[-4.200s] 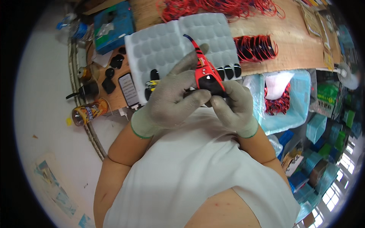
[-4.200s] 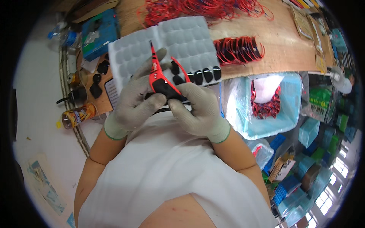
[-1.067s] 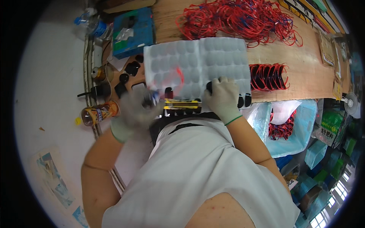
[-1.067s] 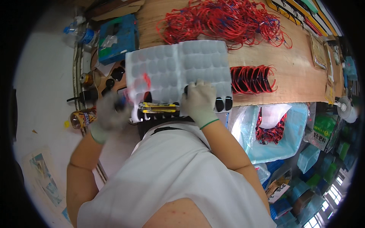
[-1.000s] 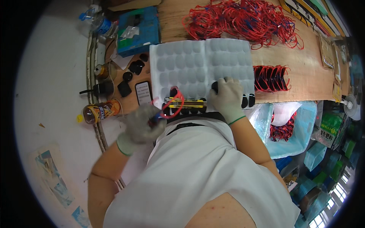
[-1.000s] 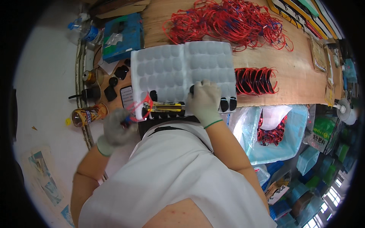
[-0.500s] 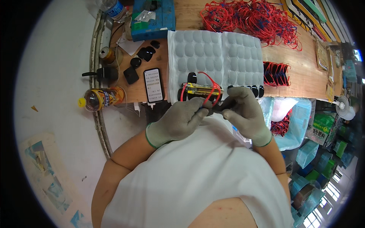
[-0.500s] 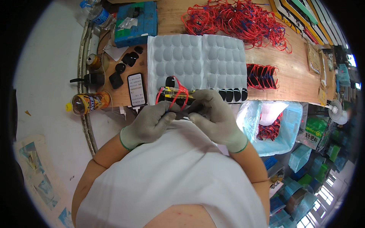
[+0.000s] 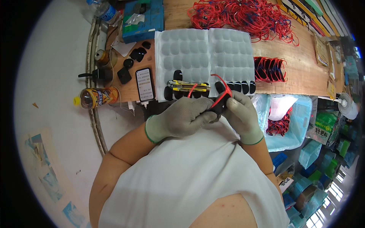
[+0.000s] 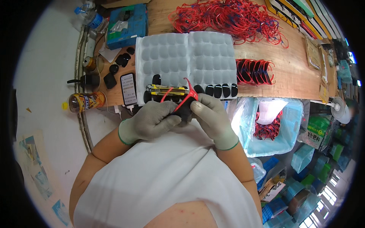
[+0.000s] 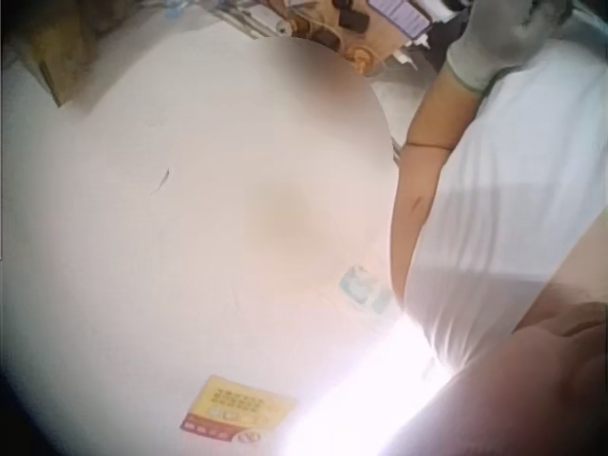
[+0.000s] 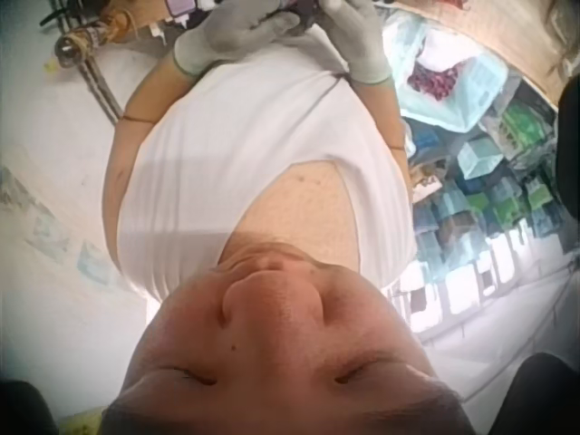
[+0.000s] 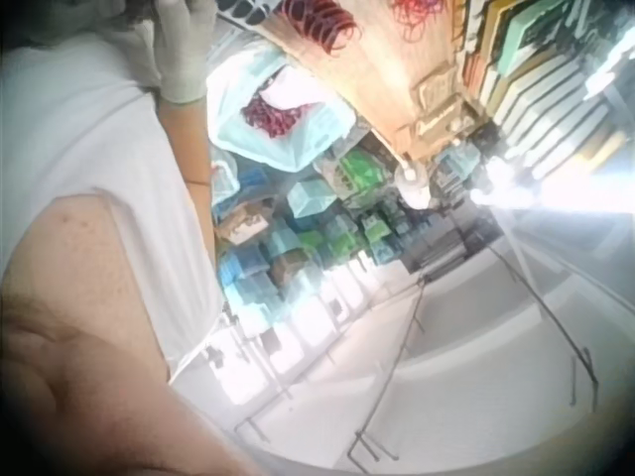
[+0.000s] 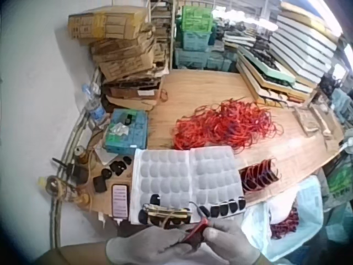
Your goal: The person repeatedly picks black oval components from a foam tray and attaches red wires to them by hand. They place each wired unit into a blue bin and continue the cycle. A smartphone and utility knife are visible on the table but not used.
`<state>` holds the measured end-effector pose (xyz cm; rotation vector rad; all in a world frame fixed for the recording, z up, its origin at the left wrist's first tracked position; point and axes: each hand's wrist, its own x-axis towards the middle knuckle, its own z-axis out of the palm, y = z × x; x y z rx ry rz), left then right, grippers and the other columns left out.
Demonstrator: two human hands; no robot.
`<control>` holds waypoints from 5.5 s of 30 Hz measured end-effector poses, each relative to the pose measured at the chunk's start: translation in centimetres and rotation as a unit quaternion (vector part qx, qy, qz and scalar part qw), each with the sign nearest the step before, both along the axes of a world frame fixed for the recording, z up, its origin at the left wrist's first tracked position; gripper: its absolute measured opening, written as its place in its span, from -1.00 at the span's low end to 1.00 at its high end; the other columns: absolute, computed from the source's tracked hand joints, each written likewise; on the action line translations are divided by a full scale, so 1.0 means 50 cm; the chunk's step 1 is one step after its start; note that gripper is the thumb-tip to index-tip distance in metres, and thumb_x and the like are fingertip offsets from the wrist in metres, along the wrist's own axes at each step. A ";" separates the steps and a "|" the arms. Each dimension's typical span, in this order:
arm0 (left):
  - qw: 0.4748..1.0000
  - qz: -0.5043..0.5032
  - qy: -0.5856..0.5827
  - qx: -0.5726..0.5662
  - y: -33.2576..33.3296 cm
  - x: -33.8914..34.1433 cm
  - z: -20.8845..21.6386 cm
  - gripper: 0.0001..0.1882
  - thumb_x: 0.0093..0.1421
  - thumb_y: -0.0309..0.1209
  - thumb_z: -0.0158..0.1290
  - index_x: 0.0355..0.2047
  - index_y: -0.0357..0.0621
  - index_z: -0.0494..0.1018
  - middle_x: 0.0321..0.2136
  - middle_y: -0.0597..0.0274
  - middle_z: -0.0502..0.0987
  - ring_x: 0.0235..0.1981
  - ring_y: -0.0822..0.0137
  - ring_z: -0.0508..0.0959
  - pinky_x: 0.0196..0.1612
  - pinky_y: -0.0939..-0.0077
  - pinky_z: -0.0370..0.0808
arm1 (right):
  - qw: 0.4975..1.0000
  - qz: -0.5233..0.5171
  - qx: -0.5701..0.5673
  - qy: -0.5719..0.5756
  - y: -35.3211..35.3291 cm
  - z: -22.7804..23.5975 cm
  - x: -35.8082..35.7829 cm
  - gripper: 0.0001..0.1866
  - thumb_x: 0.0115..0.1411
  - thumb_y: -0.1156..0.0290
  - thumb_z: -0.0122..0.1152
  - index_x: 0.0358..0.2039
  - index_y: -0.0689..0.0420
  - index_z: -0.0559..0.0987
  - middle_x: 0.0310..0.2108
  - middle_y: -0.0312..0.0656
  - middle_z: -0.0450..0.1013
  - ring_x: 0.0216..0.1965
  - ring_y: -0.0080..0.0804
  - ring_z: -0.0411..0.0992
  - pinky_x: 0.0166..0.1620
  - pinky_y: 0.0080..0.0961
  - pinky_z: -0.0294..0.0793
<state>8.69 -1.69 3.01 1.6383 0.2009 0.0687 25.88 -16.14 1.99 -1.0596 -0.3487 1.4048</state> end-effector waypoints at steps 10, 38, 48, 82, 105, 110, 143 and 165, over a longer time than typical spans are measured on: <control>0.996 0.010 0.084 0.008 -0.066 0.107 0.072 -0.78 0.38 -0.38 -0.02 -0.11 -0.29 0.46 -0.38 0.09 0.59 -0.38 0.19 0.62 -0.24 0.31 0.53 | 0.987 0.102 0.043 0.116 -0.036 0.031 0.148 -0.63 0.33 0.24 0.21 -0.10 0.35 0.58 -0.23 -0.06 0.56 -0.24 -0.32 0.51 -0.11 -0.35 0.49; 0.996 0.084 -0.009 -0.042 -0.053 -0.009 0.023 -0.73 0.46 -0.43 -0.19 -0.05 -0.37 0.44 -0.42 0.16 0.61 -0.45 0.43 0.62 -0.36 0.53 0.60 | 0.964 0.138 0.124 0.193 0.017 -0.006 0.042 -0.60 0.31 0.28 0.15 0.02 0.34 0.52 -0.02 0.00 0.53 -0.01 -0.22 0.50 0.06 -0.14 0.47; 0.997 0.053 0.062 0.002 -0.043 -0.025 0.012 -0.82 0.37 -0.48 -0.11 -0.24 -0.36 0.43 -0.55 0.18 0.58 -0.60 0.44 0.57 -0.47 0.54 0.53 | 0.987 0.051 0.050 0.145 -0.020 -0.053 -0.019 -0.54 0.30 0.24 0.13 0.06 0.34 0.50 -0.05 -0.05 0.53 -0.07 -0.29 0.51 0.06 -0.22 0.48; 0.979 0.161 -0.021 0.126 -0.079 0.053 0.071 -0.83 0.36 -0.51 -0.05 -0.10 -0.33 0.39 -0.54 0.15 0.54 -0.58 0.24 0.54 -0.43 0.40 0.48 | 0.995 0.057 0.046 -0.073 -0.014 0.061 0.072 -0.77 0.19 0.51 0.29 -0.15 0.30 0.57 -0.23 -0.19 0.54 -0.20 -0.52 0.48 -0.05 -0.50 0.52; 0.969 0.030 0.021 0.246 -0.009 -0.043 0.060 -0.63 0.15 -0.48 0.14 0.00 -0.22 0.47 -0.36 -0.03 0.61 -0.43 -0.03 0.64 -0.34 0.27 0.58 | 0.893 0.019 0.106 -0.437 0.009 0.029 -0.032 -0.56 0.03 0.38 0.49 -0.11 0.25 0.54 -0.09 -0.04 0.49 0.02 -0.19 0.44 0.11 -0.31 0.42; 0.943 0.312 0.075 0.092 0.061 -0.022 -0.076 -0.76 0.21 -0.33 0.13 -0.32 -0.31 0.59 -0.50 0.06 0.56 -0.47 0.38 0.52 -0.25 0.48 0.50 | 0.850 0.202 0.149 -0.464 -0.027 0.016 0.008 -0.74 0.07 0.43 0.39 -0.29 0.27 0.54 -0.33 -0.05 0.49 -0.20 -0.16 0.46 -0.10 -0.29 0.42; 0.848 0.334 0.326 0.252 0.160 0.043 -0.259 -0.59 0.02 -0.27 0.28 -0.22 -0.35 0.57 -0.28 -0.10 0.65 -0.23 0.04 0.66 -0.11 0.27 0.56 | 0.948 0.032 0.080 -0.305 -0.109 -0.025 0.062 -0.35 0.17 0.73 0.05 0.28 0.23 0.12 0.06 0.02 0.48 -0.04 -0.34 0.52 0.07 -0.35 0.49; 0.947 0.311 0.082 0.018 0.023 0.079 -0.143 -0.68 0.21 -0.37 0.23 -0.09 -0.26 0.48 -0.28 0.15 0.60 -0.30 0.31 0.61 -0.22 0.43 0.56 | 0.954 -0.007 0.034 -0.299 -0.102 -0.034 0.032 -0.51 0.18 0.70 -0.04 0.16 0.29 0.25 -0.07 0.01 0.54 -0.19 -0.40 0.55 -0.04 -0.42 0.54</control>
